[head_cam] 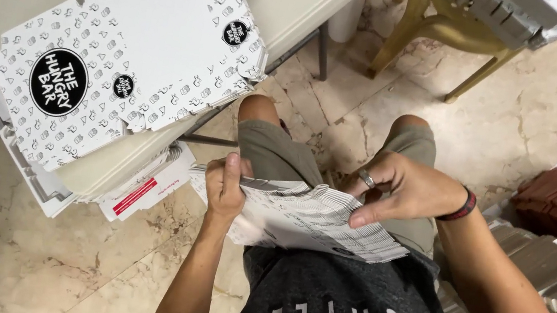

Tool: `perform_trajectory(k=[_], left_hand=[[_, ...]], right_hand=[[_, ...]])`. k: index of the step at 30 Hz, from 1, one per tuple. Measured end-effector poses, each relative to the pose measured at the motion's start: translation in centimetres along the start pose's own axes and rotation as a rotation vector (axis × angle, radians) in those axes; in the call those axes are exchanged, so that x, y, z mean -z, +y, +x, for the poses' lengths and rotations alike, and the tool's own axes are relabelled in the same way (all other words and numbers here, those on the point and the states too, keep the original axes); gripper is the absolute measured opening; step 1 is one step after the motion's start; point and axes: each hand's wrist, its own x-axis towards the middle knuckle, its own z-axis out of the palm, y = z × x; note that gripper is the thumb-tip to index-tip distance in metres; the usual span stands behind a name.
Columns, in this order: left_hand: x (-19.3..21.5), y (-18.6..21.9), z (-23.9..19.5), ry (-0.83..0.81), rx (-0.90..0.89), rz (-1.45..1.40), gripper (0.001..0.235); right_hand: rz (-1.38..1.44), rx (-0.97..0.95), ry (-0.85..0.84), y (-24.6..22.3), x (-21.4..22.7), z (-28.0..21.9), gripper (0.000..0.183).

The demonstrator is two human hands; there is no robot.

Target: Sorting and stacking flat-folded cardboard food boxes on a table.

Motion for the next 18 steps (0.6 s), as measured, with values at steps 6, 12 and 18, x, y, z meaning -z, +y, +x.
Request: perform_trajectory(k=[6, 12, 18], left_hand=[[0.6, -0.1, -0.4, 0.01, -0.062, -0.032, 0.067], [0.9, 0.1, -0.5, 0.031, -0.118, -0.065, 0.068], [1.1, -0.8, -1.0, 0.06, -0.123, -0.05, 0.066]], right_hand=[[0.132, 0.041, -0.049, 2.4, 0.3, 0.3, 0.02], [0.185, 0.066, -0.082, 4.1, 0.4, 0.5, 0.019], [0.115, 0.141, 0.136, 4.8, 0.3, -0.2, 0.038]])
